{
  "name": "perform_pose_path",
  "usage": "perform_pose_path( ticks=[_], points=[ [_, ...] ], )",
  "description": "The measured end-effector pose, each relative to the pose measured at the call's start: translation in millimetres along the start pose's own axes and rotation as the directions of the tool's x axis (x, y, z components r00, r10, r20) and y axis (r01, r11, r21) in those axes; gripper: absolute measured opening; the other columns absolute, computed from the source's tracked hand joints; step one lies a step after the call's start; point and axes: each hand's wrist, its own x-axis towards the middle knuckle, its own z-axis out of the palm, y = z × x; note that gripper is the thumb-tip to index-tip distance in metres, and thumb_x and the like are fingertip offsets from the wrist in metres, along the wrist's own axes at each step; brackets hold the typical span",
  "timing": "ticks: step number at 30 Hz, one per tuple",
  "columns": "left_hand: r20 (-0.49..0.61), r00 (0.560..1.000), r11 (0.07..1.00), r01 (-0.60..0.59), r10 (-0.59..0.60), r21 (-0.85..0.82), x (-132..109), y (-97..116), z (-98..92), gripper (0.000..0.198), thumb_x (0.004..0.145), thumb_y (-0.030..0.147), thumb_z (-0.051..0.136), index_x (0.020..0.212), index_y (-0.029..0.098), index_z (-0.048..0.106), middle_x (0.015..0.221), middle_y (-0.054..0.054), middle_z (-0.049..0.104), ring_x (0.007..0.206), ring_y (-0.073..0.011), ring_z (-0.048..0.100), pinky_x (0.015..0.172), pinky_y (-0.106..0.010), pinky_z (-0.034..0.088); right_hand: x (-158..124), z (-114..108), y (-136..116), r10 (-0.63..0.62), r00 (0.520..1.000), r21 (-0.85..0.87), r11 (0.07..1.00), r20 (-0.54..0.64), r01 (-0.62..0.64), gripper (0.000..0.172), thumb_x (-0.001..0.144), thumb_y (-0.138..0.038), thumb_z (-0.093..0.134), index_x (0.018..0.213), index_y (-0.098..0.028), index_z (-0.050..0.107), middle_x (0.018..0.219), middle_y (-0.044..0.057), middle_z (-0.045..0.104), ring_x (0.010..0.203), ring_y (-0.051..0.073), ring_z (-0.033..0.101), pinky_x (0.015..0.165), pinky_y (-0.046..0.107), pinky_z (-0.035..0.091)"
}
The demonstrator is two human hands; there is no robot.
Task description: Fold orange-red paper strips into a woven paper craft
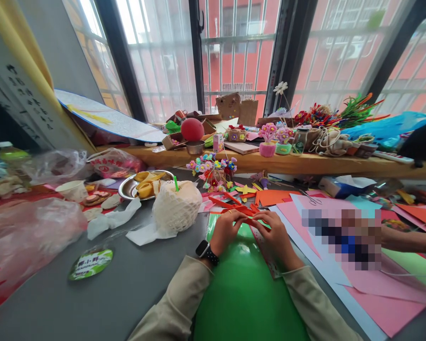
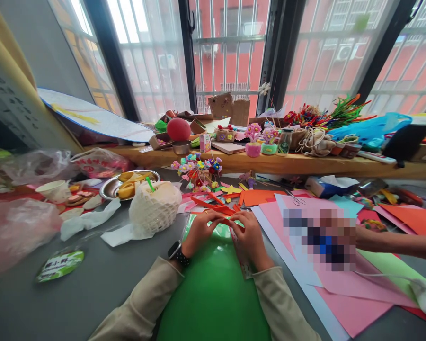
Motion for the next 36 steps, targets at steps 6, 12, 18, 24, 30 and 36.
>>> perform_pose_path(
  ticks=[6,12,18,24,30,36],
  points=[
    [-0.048,0.998,0.999,0.038,-0.038,0.009,1,0,-1.0,0.018,0.074,0.024,0.043,0.078,0.018,0.060,0.078,-0.003,0.061,0.074,-0.0138,0.053,0.068,-0.025,0.040,0,-1,6,0.067,0.997,-0.007,0.998,-0.024,-0.067,0.014,0.072,-0.028,0.048,0.076,-0.021,0.059,0.080,0.004,0.056,0.080,0.018,0.049,0.071,0.031,0.037],
    [-0.203,0.974,0.994,0.105,-0.104,-0.007,1,-3,-4.6,0.018,0.075,0.024,0.042,0.079,0.018,0.059,0.079,-0.002,0.060,0.074,-0.0122,0.053,0.068,-0.024,0.039,0,-4,18,0.102,0.991,-0.055,0.993,-0.086,-0.107,0.013,0.072,-0.026,0.048,0.072,-0.018,0.057,0.081,0.005,0.055,0.081,0.018,0.048,0.073,0.033,0.037],
    [-0.293,0.938,0.982,0.191,-0.186,-0.011,2,-6,-7.3,0.018,0.075,0.025,0.043,0.080,0.018,0.058,0.076,-0.002,0.061,0.071,-0.0121,0.053,0.066,-0.024,0.040,0,-8,24,0.174,0.958,-0.077,0.978,-0.226,-0.196,0.014,0.073,-0.025,0.043,0.069,-0.017,0.053,0.079,0.006,0.053,0.076,0.018,0.048,0.070,0.034,0.038],
    [-0.063,0.997,0.999,0.038,-0.040,-0.023,1,1,-1.6,0.017,0.074,0.023,0.044,0.079,0.020,0.060,0.078,-0.003,0.061,0.075,-0.0134,0.054,0.069,-0.025,0.040,0,0,3,-0.002,0.991,-0.091,0.996,-0.133,-0.010,0.017,0.071,-0.027,0.048,0.084,-0.019,0.054,0.089,0.007,0.053,0.086,0.020,0.045,0.076,0.037,0.036],
    [-0.046,0.999,1.000,0.026,-0.026,-0.017,2,0,-1.1,0.020,0.076,0.021,0.040,0.083,0.019,0.059,0.083,-0.003,0.060,0.078,-0.0139,0.053,0.071,-0.026,0.040,0,3,4,-0.030,0.998,-0.052,0.998,-0.051,0.027,0.013,0.072,-0.027,0.048,0.074,-0.021,0.059,0.095,0.006,0.051,0.089,0.020,0.044,0.077,0.036,0.036],
    [-0.220,0.971,0.996,0.088,-0.089,-0.017,3,-1,-5.7,0.021,0.076,0.023,0.039,0.088,0.018,0.056,0.085,-0.004,0.059,0.079,-0.0135,0.052,0.072,-0.027,0.039,-1,-1,9,0.002,0.995,-0.096,0.995,-0.100,-0.011,0.014,0.072,-0.026,0.048,0.073,-0.020,0.061,0.094,0.007,0.051,0.089,0.020,0.044,0.077,0.036,0.035]
  ],
)
